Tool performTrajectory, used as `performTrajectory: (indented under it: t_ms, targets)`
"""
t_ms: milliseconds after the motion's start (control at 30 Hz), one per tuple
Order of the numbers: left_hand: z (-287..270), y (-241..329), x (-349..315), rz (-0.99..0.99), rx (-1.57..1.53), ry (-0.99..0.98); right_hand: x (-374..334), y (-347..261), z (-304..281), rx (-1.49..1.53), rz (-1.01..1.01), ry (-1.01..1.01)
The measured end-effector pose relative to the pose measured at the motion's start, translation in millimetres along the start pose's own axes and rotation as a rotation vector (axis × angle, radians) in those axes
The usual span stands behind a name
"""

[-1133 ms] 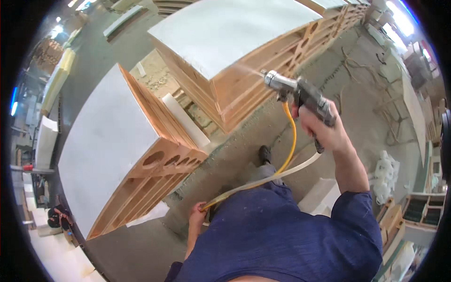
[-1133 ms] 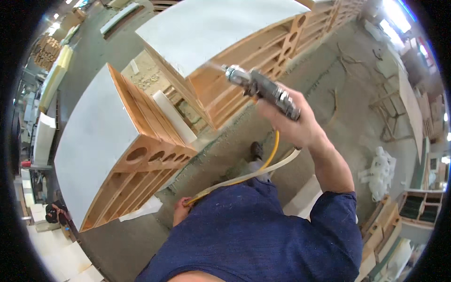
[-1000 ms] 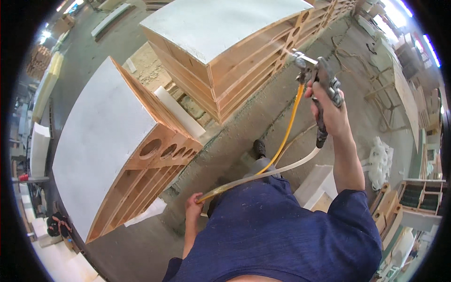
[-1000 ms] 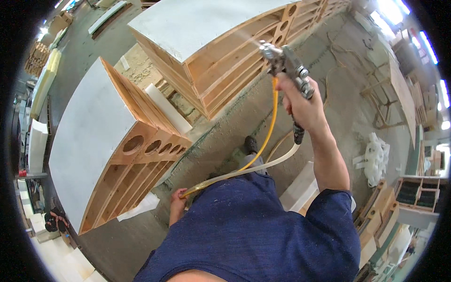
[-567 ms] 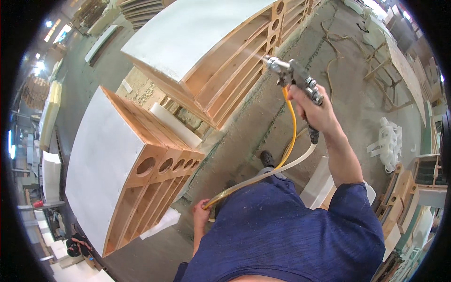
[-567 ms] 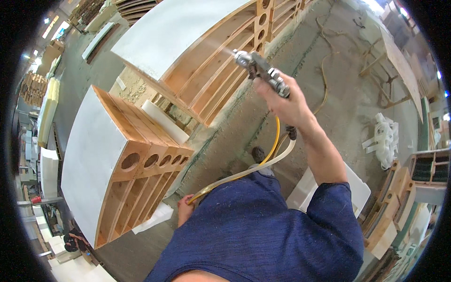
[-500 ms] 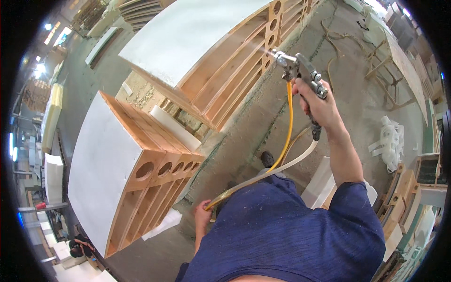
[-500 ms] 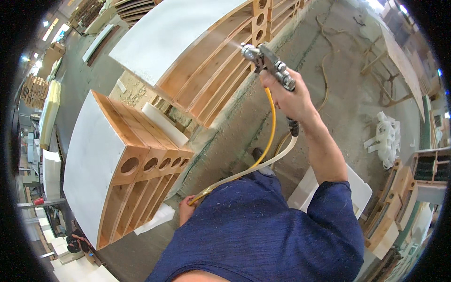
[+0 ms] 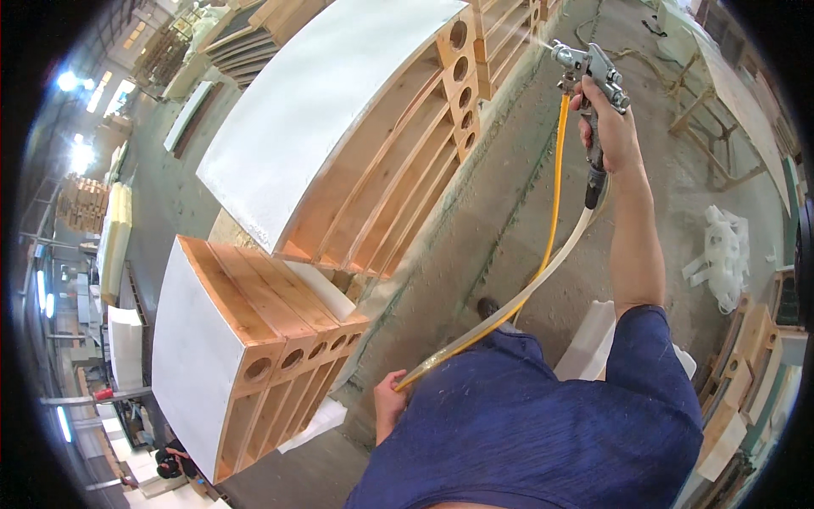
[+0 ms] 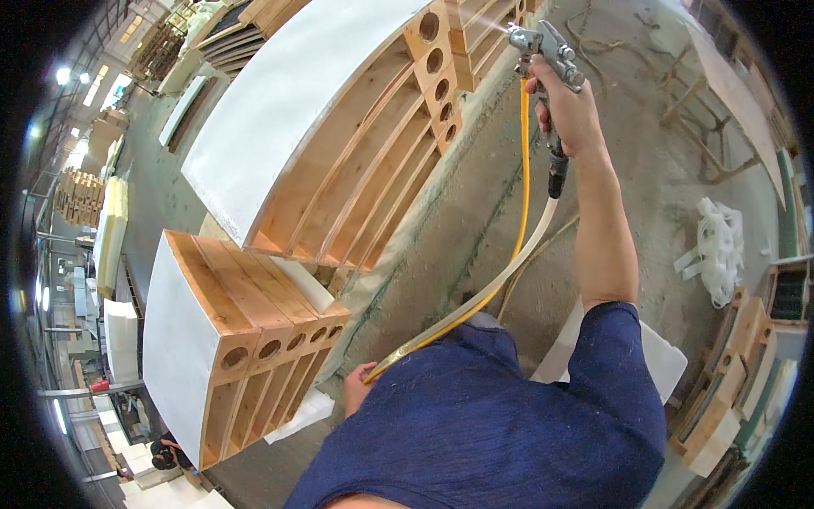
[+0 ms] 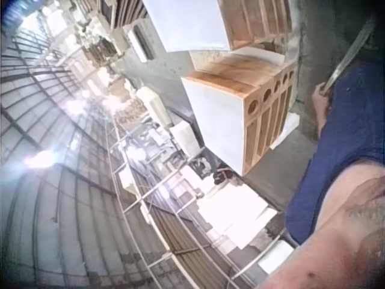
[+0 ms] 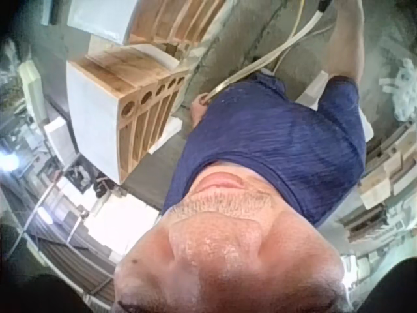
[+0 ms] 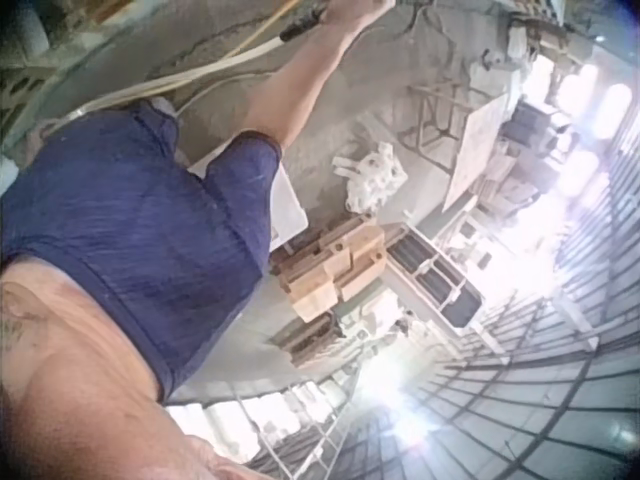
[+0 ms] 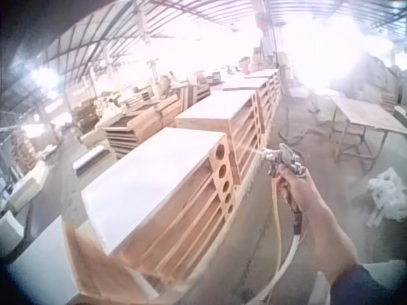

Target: The person uses a pneumatic spray gun to apply a white coating to the surfaces of several wooden structures with circular cutouts. They move between the structures, spraying the top and side faces in a workshop environment.

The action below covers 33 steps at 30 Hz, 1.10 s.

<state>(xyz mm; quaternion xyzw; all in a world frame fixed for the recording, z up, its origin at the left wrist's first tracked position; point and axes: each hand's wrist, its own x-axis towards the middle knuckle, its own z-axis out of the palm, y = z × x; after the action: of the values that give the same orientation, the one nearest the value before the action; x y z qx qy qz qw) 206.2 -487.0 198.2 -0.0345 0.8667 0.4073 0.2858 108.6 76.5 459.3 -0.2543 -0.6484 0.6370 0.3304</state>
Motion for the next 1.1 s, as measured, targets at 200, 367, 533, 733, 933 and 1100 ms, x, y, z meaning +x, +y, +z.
performTrajectory:
  t_ms: [200,367,533,733,933,1100]
  targets:
    - [15,27,-15,-0.051,0.061,0.046,-24,2,11,-0.043,-0.024,-0.299]
    - [14,17,-15,-0.065,0.145,0.119,-2,9,32,-0.048,0.028,-0.264]
    - [6,-5,-33,-0.063,0.082,0.154,-47,-1,69,-0.095,-0.081,-0.683]
    - [-7,-60,-57,-0.083,-0.051,0.191,-85,0,98,-0.110,0.010,-0.400]
    - [-46,-124,-82,-0.078,-0.079,0.158,-201,-9,126,-0.177,-0.201,-0.700]
    - [-80,-157,-111,-0.114,-0.048,0.152,-228,-26,145,-0.013,0.016,-0.293]
